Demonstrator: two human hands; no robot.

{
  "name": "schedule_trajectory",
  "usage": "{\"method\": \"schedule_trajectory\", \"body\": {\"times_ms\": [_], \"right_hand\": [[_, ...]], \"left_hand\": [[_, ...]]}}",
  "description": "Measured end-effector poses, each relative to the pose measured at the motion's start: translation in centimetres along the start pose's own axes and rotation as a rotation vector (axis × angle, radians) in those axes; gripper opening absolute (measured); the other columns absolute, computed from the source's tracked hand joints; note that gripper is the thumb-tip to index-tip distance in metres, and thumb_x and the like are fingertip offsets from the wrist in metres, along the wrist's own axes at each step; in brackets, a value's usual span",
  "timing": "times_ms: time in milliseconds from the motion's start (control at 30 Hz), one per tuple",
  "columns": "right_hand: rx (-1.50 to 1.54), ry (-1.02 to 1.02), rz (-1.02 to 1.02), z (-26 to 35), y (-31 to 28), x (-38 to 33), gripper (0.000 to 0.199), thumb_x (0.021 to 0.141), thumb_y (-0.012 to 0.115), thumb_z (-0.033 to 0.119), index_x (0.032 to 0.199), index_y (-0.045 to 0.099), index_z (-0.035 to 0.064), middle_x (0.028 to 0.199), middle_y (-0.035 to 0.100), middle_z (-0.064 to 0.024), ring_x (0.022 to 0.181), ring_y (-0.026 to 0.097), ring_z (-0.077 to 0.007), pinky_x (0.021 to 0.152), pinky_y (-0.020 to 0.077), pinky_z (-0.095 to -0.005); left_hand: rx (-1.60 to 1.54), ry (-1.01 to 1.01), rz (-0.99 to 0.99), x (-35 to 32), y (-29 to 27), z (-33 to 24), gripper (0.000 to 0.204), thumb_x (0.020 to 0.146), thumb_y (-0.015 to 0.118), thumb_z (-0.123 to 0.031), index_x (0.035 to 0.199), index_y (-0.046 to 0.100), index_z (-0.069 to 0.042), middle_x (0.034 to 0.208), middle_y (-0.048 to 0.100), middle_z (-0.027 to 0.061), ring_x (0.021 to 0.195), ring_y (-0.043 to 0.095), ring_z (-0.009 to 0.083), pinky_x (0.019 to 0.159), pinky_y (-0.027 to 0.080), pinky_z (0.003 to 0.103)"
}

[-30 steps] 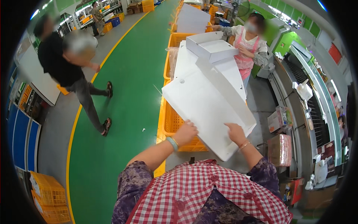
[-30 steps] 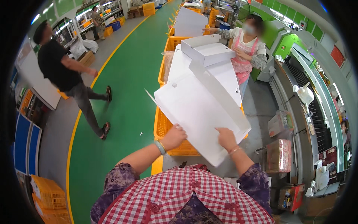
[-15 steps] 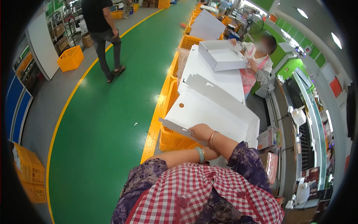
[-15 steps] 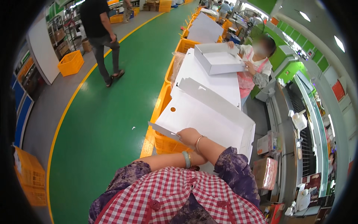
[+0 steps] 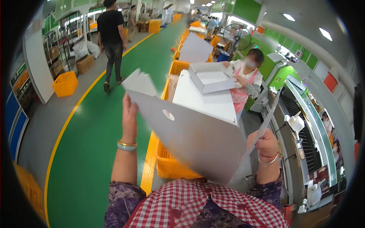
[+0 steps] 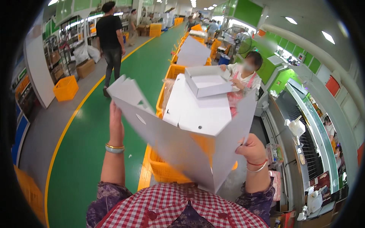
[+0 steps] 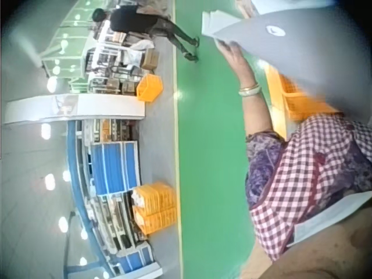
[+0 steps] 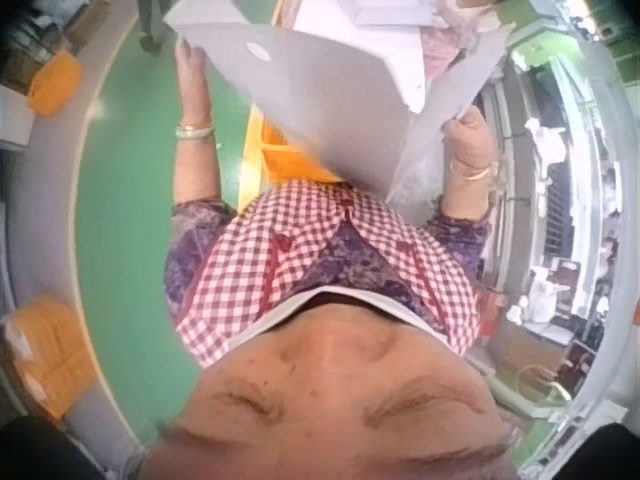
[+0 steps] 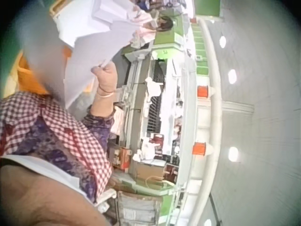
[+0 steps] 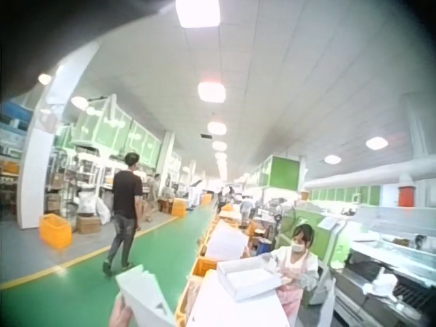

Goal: The person folds flat white cardboard sheets into rectangular boxes by hand. They repeatedly pick up a sheet, fold the side flaps, and tuck the tabs into slots to form the box structure. The finished boxes are placed into a yellow plastic crate on the floor.

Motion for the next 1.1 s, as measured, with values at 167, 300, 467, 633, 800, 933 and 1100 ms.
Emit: {"method": "schedule_trajectory", "body": {"times_ms": [167,300,467,633,800,933,1100], "right_hand": [[0.052,-0.026,-0.104,-2.3,-1.4,0.4,0.018,0.075,0.064,0.0,0.092,0.066,-0.0025,0.092,0.067,-0.0043,0.084,0.061,-0.013,0.08,0.0467,-0.0274],[0.089,-0.119,-0.144,-2.9,-1.4,-0.2,0.015,0.076,0.068,0.004,0.091,0.066,0.0003,0.089,0.066,-0.0026,0.08,0.059,-0.0111,0.077,0.0462,-0.0251],[0.102,-0.11,-0.149,-3.1,-1.8,-0.3,0.011,0.075,0.069,0.006,0.085,0.064,0.0022,0.085,0.064,0.0,0.077,0.057,-0.0091,0.074,0.0442,-0.0231],[0.0,-0.073,-0.195,-1.4,-2.0,-1.6,0.016,0.073,0.071,0.007,0.086,0.063,0.0022,0.083,0.063,-0.0005,0.076,0.057,-0.0092,0.072,0.0444,-0.0227],[-0.103,-0.088,-0.125,2.6,1.6,-4.1,0.014,0.074,0.07,0.009,0.077,0.057,0.0051,0.071,0.058,-0.002,0.066,0.056,-0.0107,0.063,0.0436,-0.0229],[-0.441,0.118,-0.431,1.5,1.9,-3.9,0.02,0.073,0.074,0.013,0.084,0.061,0.003,0.075,0.059,0.0013,0.07,0.053,-0.0059,0.063,0.0418,-0.0206],[-0.387,0.08,-0.321,0.2,2.2,-2.6,0.022,0.08,0.075,0.019,0.087,0.06,0.0038,0.076,0.057,0.0051,0.072,0.049,-0.0023,0.062,0.0403,-0.0204]], "left_hand": [[-0.43,-0.176,0.308,1.6,-1.0,4.1,0.052,0.1,0.04,-0.034,0.14,0.036,-0.001,0.134,0.049,0.0128,0.123,0.047,0.0251,0.103,0.037,0.039],[-0.805,-0.33,0.449,3.7,1.6,2.6,0.06,0.097,0.046,-0.044,0.139,0.038,-0.002,0.135,0.048,0.0174,0.124,0.047,0.0297,0.103,0.04,0.045],[-0.416,-0.488,0.478,3.2,5.3,2.6,0.043,0.093,0.055,-0.037,0.121,0.053,-0.004,0.1,0.061,0.0118,0.093,0.058,0.0238,0.091,0.046,0.041],[-0.339,-0.422,0.65,1.8,6.9,-0.7,0.012,0.084,0.06,-0.011,0.092,0.057,-0.003,0.075,0.058,0.0012,0.066,0.053,0.01,0.072,0.048,0.027],[-0.163,-0.421,0.503,0.7,7.4,-6.1,0.015,0.078,0.061,-0.001,0.092,0.057,-0.002,0.085,0.063,0.002,0.074,0.058,0.0082,0.069,0.048,0.022],[-0.033,-0.414,0.569,-1.4,9.0,-10.2,0.017,0.076,0.062,0.002,0.092,0.057,-0.002,0.086,0.062,0.0023,0.075,0.057,0.0079,0.069,0.047,0.022],[0.132,-0.448,0.837,-4.3,12.6,-11.5,0.026,0.074,0.077,-0.007,0.089,0.055,-0.004,0.079,0.059,-0.0011,0.068,0.052,0.005,0.061,0.042,0.02]]}}
Point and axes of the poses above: each hand's wrist, its own x-axis towards the middle knuckle, its own y-axis out of the palm, z = x × y, the point moved 1 cm from there along x, towards the middle knuckle
